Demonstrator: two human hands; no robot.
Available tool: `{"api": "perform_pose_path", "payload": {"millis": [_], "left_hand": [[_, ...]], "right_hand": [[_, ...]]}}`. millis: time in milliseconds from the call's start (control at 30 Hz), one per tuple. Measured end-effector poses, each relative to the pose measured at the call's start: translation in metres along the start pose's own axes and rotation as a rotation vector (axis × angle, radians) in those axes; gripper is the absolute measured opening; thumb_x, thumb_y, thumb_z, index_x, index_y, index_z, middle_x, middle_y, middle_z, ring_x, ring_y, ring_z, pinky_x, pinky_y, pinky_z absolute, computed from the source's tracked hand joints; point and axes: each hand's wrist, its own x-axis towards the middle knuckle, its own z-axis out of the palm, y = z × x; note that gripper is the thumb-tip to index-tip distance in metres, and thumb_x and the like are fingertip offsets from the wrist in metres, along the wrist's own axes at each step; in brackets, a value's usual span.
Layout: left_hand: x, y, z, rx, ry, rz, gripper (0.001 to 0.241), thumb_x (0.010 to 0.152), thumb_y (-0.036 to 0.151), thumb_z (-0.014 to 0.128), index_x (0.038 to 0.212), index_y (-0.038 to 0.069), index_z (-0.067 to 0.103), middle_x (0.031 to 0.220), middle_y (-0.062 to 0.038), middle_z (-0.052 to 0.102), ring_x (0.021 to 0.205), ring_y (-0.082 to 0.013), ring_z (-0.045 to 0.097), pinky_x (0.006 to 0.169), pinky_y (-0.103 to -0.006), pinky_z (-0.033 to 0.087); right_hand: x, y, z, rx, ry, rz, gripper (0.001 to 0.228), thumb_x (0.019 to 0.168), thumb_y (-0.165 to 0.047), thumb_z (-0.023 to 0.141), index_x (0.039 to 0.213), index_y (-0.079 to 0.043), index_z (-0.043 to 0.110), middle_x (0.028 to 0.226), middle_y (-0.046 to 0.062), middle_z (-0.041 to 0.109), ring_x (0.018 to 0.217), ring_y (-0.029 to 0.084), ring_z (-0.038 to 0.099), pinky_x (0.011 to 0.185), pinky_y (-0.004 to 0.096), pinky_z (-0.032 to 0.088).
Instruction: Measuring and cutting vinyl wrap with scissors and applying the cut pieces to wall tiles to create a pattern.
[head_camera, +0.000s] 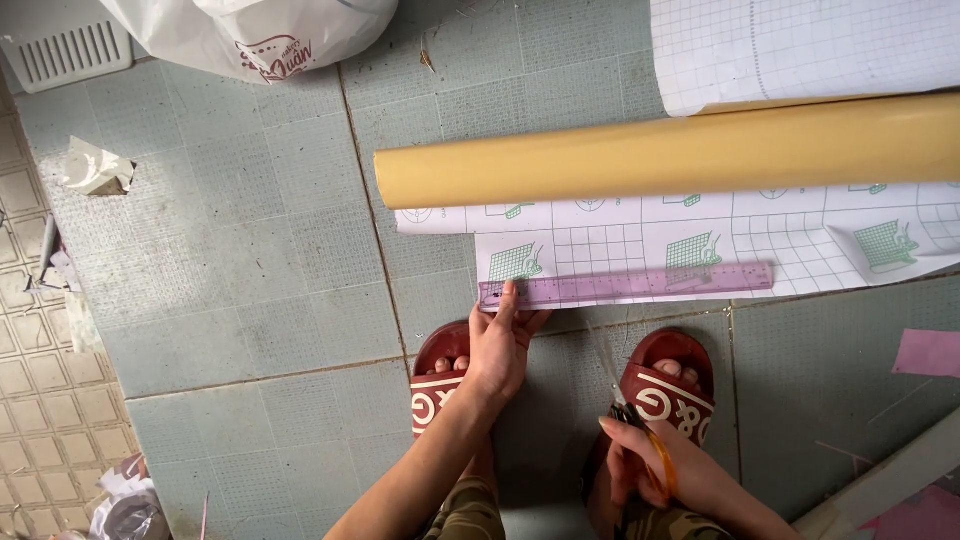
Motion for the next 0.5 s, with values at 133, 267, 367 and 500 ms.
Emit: {"api": "perform_pose_path", "payload": {"millis": [133, 267, 367, 500], "left_hand": [[-0.001, 0.001, 0.001, 0.043, -0.035, 0.024, 0.036, 0.103, 0.021, 0.055, 0.124, -0.006, 0.045, 0.109, -0.016, 0.061, 0.098, -0.0240, 0.066, 0.104, -0.0424, 0.059], [0.001, -0.002, -0.002, 0.024, -0.019, 0.027, 0.033, 0.103, 0.019, 0.058, 0.122, -0.004, 0.045, 0.105, -0.013, 0.061, 0.094, -0.0215, 0.066, 0.100, -0.0423, 0.059], [0.003, -0.003, -0.005, 0.010, -0.064, 0.043, 0.031, 0.103, 0.020, 0.059, 0.120, -0.004, 0.048, 0.103, -0.013, 0.063, 0.095, -0.0247, 0.069, 0.091, -0.0387, 0.062], [0.005, -0.004, -0.005, 0.016, -0.040, 0.047, 0.033, 0.103, 0.019, 0.060, 0.121, -0.005, 0.048, 0.104, -0.012, 0.063, 0.094, -0.0226, 0.068, 0.091, -0.0375, 0.062]], "right_hand": [[0.005, -0.012, 0.012, -0.085, 0.037, 0.064, 0.074, 0.101, -0.048, 0.043, 0.061, 0.009, 0.071, 0.055, 0.022, 0.073, 0.033, 0.018, 0.041, 0.040, 0.027, 0.032], [0.011, -0.023, 0.023, -0.044, 0.065, 0.090, 0.075, 0.101, -0.050, 0.039, 0.065, 0.009, 0.070, 0.060, 0.027, 0.077, 0.039, 0.017, 0.037, 0.043, 0.026, 0.028], [0.014, -0.027, 0.029, -0.158, 0.064, 0.044, 0.077, 0.099, -0.049, 0.043, 0.058, 0.007, 0.076, 0.057, 0.017, 0.077, 0.044, 0.017, 0.048, 0.053, 0.025, 0.039], [0.018, -0.021, 0.030, -0.121, 0.069, -0.011, 0.076, 0.098, -0.051, 0.045, 0.053, 0.005, 0.069, 0.049, 0.017, 0.070, 0.037, 0.016, 0.043, 0.046, 0.025, 0.034]]}}
